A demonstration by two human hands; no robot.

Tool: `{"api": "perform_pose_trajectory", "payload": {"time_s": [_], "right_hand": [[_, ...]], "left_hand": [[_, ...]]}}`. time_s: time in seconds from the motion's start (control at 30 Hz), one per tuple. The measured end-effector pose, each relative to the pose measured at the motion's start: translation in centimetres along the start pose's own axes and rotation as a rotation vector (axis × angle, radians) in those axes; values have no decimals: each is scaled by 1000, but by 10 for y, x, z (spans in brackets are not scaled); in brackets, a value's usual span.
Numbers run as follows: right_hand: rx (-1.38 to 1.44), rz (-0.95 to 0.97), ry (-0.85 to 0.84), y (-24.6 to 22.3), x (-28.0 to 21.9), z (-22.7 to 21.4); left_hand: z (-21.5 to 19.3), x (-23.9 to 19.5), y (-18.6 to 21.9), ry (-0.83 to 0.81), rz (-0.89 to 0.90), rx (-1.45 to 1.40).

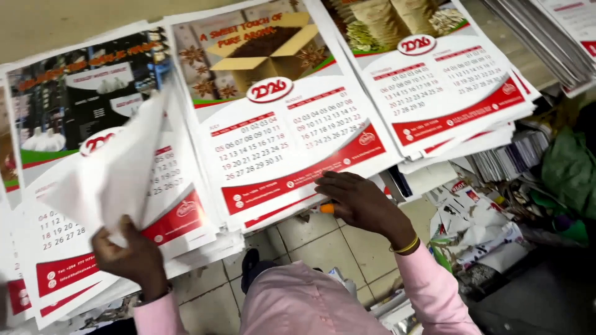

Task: Manually picking up, aligning, and stacking printed calendar sheets in a print shop.

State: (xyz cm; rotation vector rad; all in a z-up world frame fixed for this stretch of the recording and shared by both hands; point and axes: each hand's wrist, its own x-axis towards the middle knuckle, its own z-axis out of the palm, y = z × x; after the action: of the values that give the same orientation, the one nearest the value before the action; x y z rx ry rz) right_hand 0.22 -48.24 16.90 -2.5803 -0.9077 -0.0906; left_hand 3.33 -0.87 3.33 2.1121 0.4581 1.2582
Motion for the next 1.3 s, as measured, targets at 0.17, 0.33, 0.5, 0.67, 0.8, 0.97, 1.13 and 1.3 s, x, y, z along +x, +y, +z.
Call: {"api": "perform_pose_trajectory", "payload": {"time_s": [0.17,0.33,0.5,0.67,0.8,0.97,1.13,1.3], "right_hand": [[26,129,-44,45,-67,-12],[73,183,1,78,-77,-42],[-3,260,-18,139,-57,-57],[-199,456,-328,154,-13,-71],[-353,290,-474,179,11,-67],[-346,219,-533,200,29,-49],[-191,59,-79,224,18,-14],[-285,-65,-182,232,10,-23]], "left_hand": [[-2,39,120,195,410,-81],[16,24,184,257,519,-159],[54,1,224,38,802,-310],[108,-54,281,-105,806,-396],[146,-97,307,-271,735,-384],[172,-141,318,-502,577,-514],[171,-169,322,-587,544,-458],[152,-149,346,-631,517,-388]]}}
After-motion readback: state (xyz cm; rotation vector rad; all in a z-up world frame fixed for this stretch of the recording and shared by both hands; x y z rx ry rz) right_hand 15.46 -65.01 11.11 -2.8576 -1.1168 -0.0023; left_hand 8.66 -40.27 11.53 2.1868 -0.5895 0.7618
